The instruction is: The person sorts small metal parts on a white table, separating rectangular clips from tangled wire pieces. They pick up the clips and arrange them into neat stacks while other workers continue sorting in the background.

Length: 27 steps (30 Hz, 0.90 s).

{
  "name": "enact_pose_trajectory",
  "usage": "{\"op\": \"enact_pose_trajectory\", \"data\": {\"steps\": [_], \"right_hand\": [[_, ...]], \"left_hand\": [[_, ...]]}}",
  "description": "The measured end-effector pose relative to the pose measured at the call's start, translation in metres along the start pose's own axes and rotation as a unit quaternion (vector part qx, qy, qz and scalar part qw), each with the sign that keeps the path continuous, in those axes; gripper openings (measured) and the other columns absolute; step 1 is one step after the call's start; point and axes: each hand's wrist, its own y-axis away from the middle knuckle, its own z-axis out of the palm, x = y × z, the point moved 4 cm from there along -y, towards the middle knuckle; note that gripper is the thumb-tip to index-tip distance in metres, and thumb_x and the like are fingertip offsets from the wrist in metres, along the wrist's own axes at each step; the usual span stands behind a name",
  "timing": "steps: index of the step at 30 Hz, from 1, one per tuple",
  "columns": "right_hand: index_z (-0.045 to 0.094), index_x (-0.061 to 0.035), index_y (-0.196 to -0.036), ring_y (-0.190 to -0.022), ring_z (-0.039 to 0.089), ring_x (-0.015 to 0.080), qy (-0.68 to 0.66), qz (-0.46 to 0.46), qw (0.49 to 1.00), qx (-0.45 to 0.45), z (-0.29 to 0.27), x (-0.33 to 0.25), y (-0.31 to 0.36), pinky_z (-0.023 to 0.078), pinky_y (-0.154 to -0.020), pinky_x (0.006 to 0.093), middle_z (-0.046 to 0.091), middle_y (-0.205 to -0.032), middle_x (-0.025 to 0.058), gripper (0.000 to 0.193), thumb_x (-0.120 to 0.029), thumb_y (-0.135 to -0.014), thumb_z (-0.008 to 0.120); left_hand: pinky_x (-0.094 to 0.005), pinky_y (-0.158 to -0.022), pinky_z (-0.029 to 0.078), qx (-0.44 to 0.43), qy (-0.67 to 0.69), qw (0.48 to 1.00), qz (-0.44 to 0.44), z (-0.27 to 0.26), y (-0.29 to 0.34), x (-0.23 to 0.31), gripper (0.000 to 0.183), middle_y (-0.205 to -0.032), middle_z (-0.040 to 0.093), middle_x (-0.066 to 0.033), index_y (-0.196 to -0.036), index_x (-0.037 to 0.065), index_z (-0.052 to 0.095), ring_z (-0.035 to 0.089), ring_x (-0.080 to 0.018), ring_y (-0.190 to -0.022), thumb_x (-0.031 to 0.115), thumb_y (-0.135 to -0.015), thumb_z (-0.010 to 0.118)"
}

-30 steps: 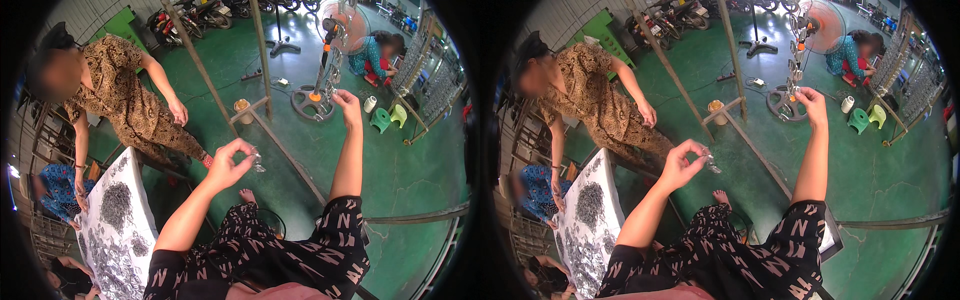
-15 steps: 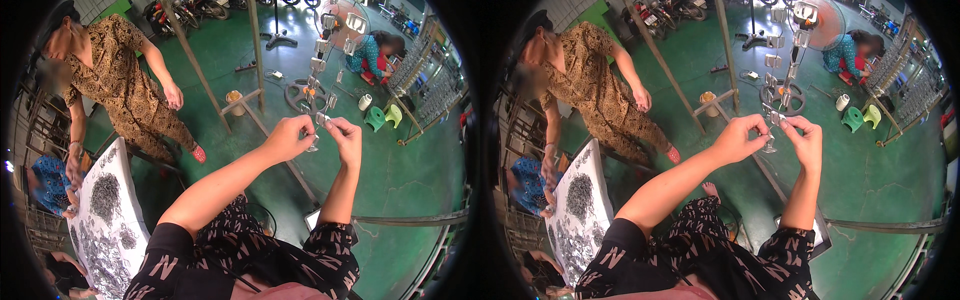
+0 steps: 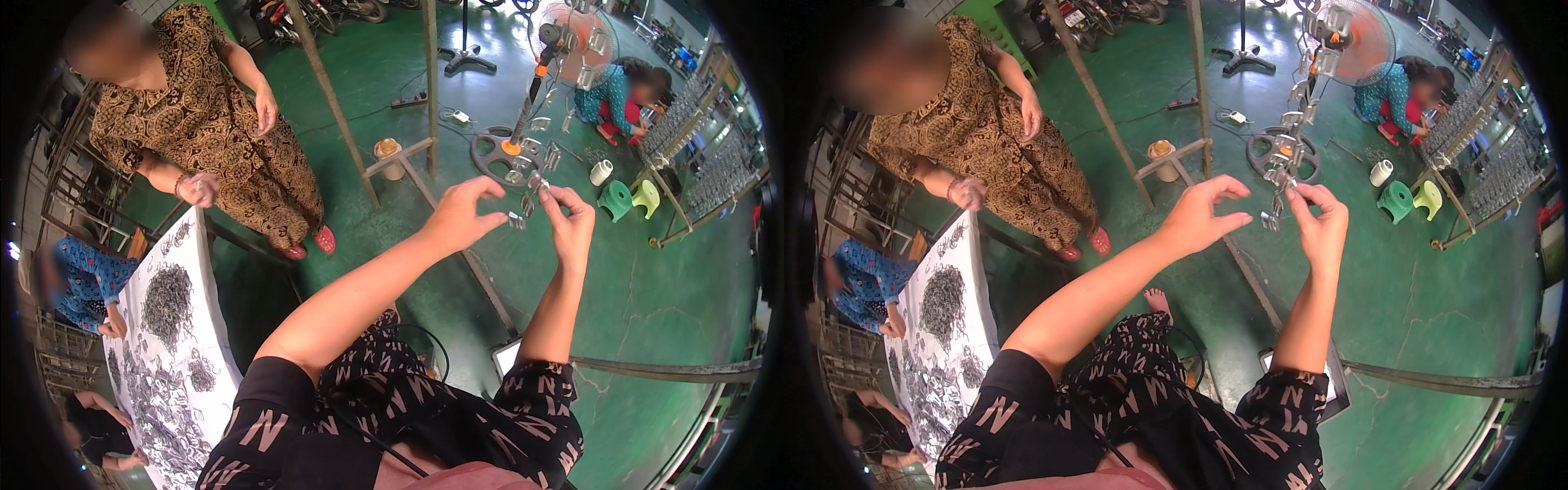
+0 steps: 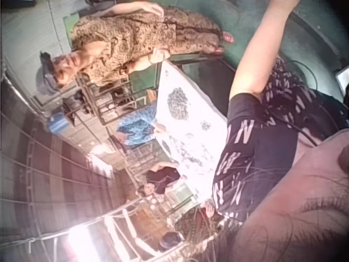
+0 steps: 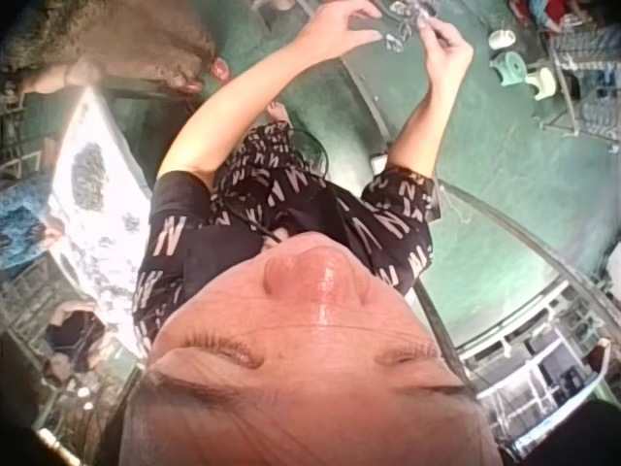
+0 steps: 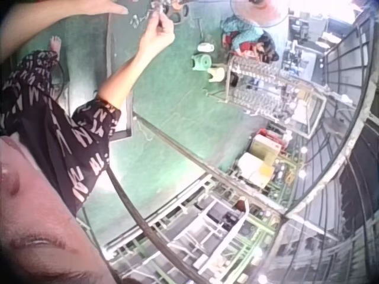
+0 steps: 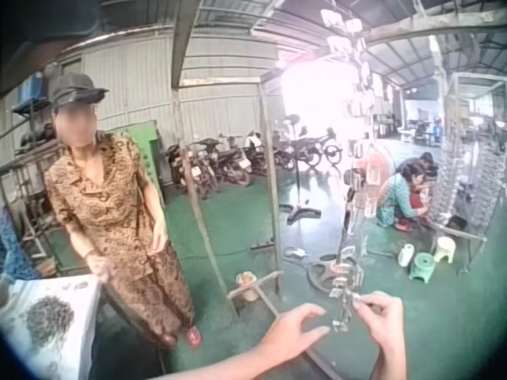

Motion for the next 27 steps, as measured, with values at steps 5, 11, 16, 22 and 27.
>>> {"op": "enact_pose_trajectory", "data": {"steps": [5,11,16,22,27], "right_hand": [[0.072,0.0045,-0.098,-0.074,0.062,0.0088,0.038,0.008,0.995,0.088,-0.014,0.056,-0.033,0.049,-0.072,0.0245,0.071,-0.080,0.0051,0.021,-0.013,-0.085,0.072],[0.071,0.0041,-0.105,-0.073,0.061,0.0081,0.074,0.035,0.985,0.151,-0.027,0.083,-0.063,0.047,-0.068,0.0225,0.070,-0.081,0.0042,0.028,-0.017,-0.087,0.073],[0.070,-0.0017,-0.114,-0.067,0.053,0.0067,0.060,0.015,0.985,0.159,-0.024,0.094,-0.074,0.042,-0.063,0.0208,0.062,-0.075,-0.0014,0.032,-0.019,-0.087,0.073],[0.070,0.0008,-0.108,-0.084,0.068,0.0212,0.229,-0.076,0.904,0.354,-0.012,0.059,-0.016,0.054,-0.077,0.0351,0.073,-0.100,0.0142,0.028,-0.021,-0.091,0.067],[0.069,0.0044,-0.102,-0.079,0.068,0.0215,0.086,-0.229,0.901,0.358,0.087,0.037,0.034,0.056,-0.072,0.0318,0.071,-0.093,0.0148,0.023,-0.016,-0.092,0.068]], "left_hand": [[-0.0342,-0.087,0.050,-0.005,-0.037,0.997,-0.069,-0.035,0.037,-0.025,0.027,-0.105,0.069,-0.0069,-0.104,0.004,0.065,0.066,-0.0191,-0.099,0.014,-0.081,0.074],[-0.0320,-0.085,0.051,0.028,-0.012,0.993,-0.112,-0.082,0.096,-0.049,0.024,-0.101,0.069,-0.0081,-0.102,0.001,0.065,0.066,-0.0184,-0.092,0.010,-0.081,0.073],[-0.0291,-0.084,0.051,0.079,0.005,0.981,-0.176,-0.131,0.169,-0.063,0.022,-0.099,0.068,-0.0067,-0.102,0.000,0.065,0.064,-0.0142,-0.090,0.006,-0.082,0.072],[-0.0291,-0.081,0.052,0.198,-0.054,0.940,-0.273,-0.168,0.301,-0.048,0.017,-0.091,0.069,-0.0064,-0.099,-0.001,0.067,0.065,-0.0122,-0.087,0.006,-0.084,0.071],[-0.0337,-0.074,0.053,0.352,-0.147,0.887,-0.259,-0.164,0.419,-0.028,0.016,-0.086,0.067,-0.0116,-0.096,0.000,0.066,0.066,-0.0233,-0.079,0.006,-0.081,0.070]]}}
